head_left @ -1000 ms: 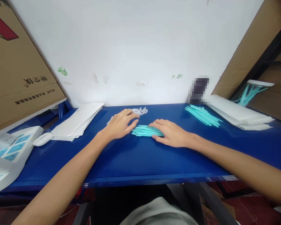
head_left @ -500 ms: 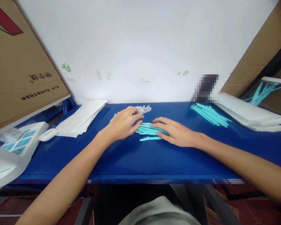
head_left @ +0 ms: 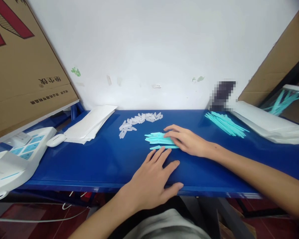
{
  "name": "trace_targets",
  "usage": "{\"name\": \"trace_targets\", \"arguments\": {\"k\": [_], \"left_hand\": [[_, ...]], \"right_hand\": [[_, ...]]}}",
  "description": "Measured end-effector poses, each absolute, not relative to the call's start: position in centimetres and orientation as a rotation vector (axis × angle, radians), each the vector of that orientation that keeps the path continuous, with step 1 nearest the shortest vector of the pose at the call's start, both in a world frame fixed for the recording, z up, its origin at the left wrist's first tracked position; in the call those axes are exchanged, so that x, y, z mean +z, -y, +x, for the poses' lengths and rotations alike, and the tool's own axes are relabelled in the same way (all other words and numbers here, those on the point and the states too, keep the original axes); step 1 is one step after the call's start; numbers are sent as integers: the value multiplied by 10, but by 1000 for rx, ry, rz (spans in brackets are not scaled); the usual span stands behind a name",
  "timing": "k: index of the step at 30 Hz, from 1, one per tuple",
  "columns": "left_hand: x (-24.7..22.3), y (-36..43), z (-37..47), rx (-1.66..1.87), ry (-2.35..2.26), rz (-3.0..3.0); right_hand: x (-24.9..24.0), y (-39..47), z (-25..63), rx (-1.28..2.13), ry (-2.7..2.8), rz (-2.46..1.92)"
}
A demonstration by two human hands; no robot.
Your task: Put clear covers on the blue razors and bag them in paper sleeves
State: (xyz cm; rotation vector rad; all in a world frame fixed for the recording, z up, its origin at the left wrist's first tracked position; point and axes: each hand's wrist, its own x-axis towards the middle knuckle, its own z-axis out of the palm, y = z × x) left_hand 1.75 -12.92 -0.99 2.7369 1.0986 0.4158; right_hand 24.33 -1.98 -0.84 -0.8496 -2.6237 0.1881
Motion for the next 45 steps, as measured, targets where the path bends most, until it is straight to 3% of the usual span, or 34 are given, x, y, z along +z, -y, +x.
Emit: {"name": "trace_targets", "arguments": {"k": [17, 28, 35, 41, 45], "left_hand": [[-27, 134, 23, 467, -1250, 2844], [-17, 131, 21, 322, -1228, 2738], [-25, 136, 25, 550, -1400, 2778], [-33, 138, 22, 791, -1280, 2911], [-33, 138, 23, 744, -1384, 2897]], "right_hand": [[0, 28, 239, 193, 2698, -809], [1, 28, 241, 140, 2704, -859], [8, 37, 237, 172, 2771, -749], [5, 38, 237, 181, 2767, -750], [3, 37, 236, 171, 2777, -738]]}}
